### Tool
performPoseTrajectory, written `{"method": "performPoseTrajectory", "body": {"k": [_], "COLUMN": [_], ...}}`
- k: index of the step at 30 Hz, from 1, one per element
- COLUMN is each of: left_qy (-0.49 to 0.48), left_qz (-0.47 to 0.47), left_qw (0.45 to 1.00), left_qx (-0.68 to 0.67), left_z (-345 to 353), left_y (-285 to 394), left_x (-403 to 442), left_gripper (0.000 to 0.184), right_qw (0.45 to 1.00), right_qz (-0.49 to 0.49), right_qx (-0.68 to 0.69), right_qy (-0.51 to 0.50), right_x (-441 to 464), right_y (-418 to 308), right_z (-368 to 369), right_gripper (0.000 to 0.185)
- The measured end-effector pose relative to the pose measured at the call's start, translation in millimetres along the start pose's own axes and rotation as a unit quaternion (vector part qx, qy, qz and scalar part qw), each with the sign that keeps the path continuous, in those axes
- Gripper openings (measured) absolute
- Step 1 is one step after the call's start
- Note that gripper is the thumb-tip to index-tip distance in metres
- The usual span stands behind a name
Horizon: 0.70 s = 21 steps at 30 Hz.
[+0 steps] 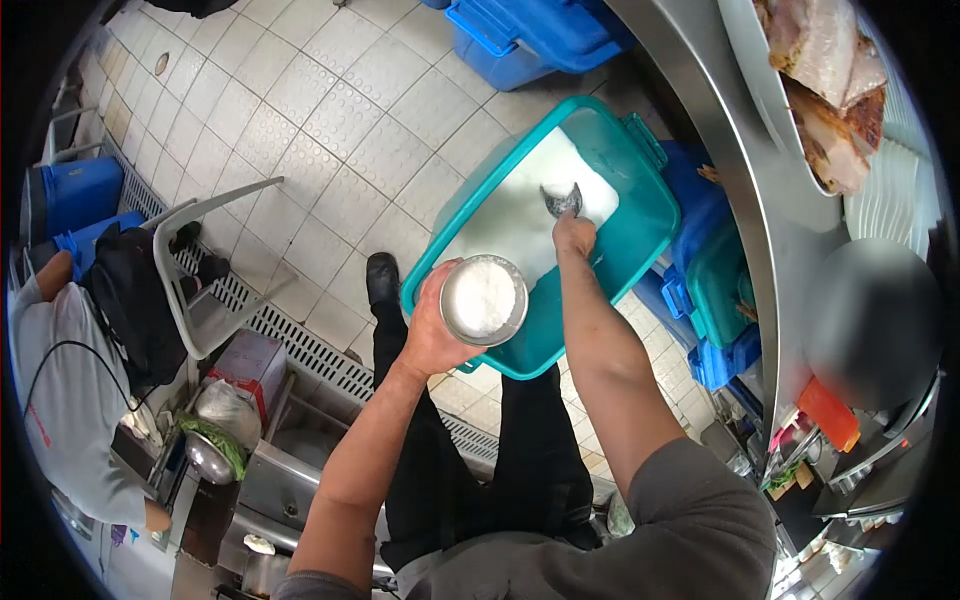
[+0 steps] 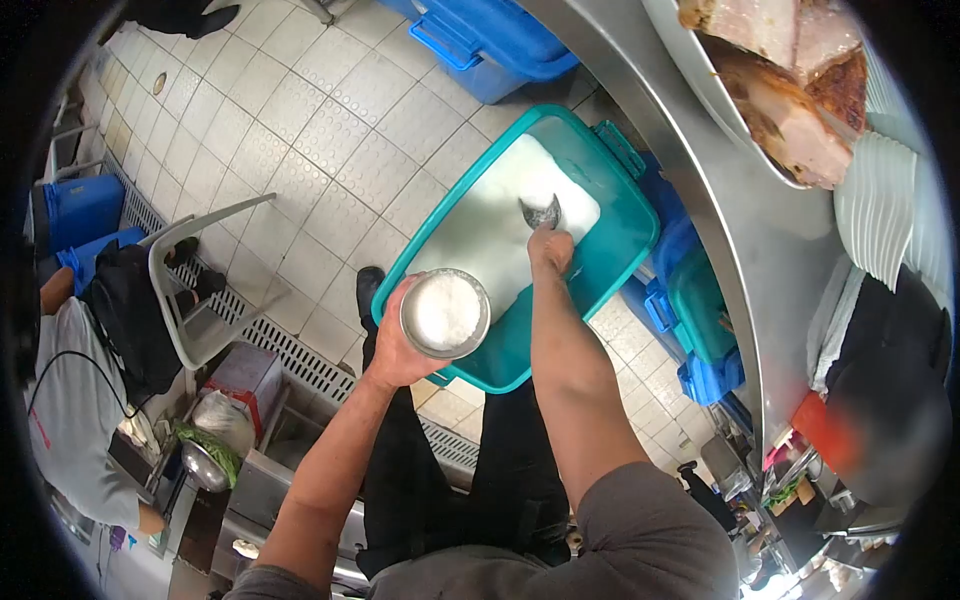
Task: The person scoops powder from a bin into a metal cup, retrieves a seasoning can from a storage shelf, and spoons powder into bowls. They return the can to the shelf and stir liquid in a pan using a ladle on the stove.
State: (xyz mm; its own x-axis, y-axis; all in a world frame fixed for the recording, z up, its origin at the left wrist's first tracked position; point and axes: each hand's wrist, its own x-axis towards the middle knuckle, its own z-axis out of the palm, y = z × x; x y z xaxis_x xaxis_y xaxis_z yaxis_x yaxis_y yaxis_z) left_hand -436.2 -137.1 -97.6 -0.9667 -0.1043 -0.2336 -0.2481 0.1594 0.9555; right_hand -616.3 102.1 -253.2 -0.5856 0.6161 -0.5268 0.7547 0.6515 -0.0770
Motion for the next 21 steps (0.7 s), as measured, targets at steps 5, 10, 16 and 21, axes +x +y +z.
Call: {"method": "performPoseTrajectory", "body": {"k": [5, 10, 16, 21], "left_qy": [-0.02, 0.01, 0.046, 0.028], "left_qz": [0.009, 0.005, -0.014, -0.018], "left_qw": [1.0, 1.0, 0.999, 0.999], "left_qx": [0.015, 0.003, -0.006, -0.036], "left_z": [-0.8, 2.9, 4.8, 5.2], "left_y": [-0.3, 11.9, 36.6, 32.9], "left_x": [2.8, 3.3, 7.1, 7.4], "left_gripper": [0.112, 0.106, 0.098, 0.108], "right_qw": [0.995, 0.986, 0.963, 0.935], "right_qz": [-0.067, -0.086, -0.125, -0.15], "right_qx": [0.072, 0.141, 0.214, 0.284], "right_qy": [-0.01, -0.017, -0.108, -0.15], "right_x": [-4.2, 35.9, 15.9, -33.7], "right_y": [-10.6, 14.8, 32.9, 39.1], "right_z": [21.9, 58.8, 19.3, -36.4], "right_gripper": [0.053, 0.048, 0.044, 0.039]}}
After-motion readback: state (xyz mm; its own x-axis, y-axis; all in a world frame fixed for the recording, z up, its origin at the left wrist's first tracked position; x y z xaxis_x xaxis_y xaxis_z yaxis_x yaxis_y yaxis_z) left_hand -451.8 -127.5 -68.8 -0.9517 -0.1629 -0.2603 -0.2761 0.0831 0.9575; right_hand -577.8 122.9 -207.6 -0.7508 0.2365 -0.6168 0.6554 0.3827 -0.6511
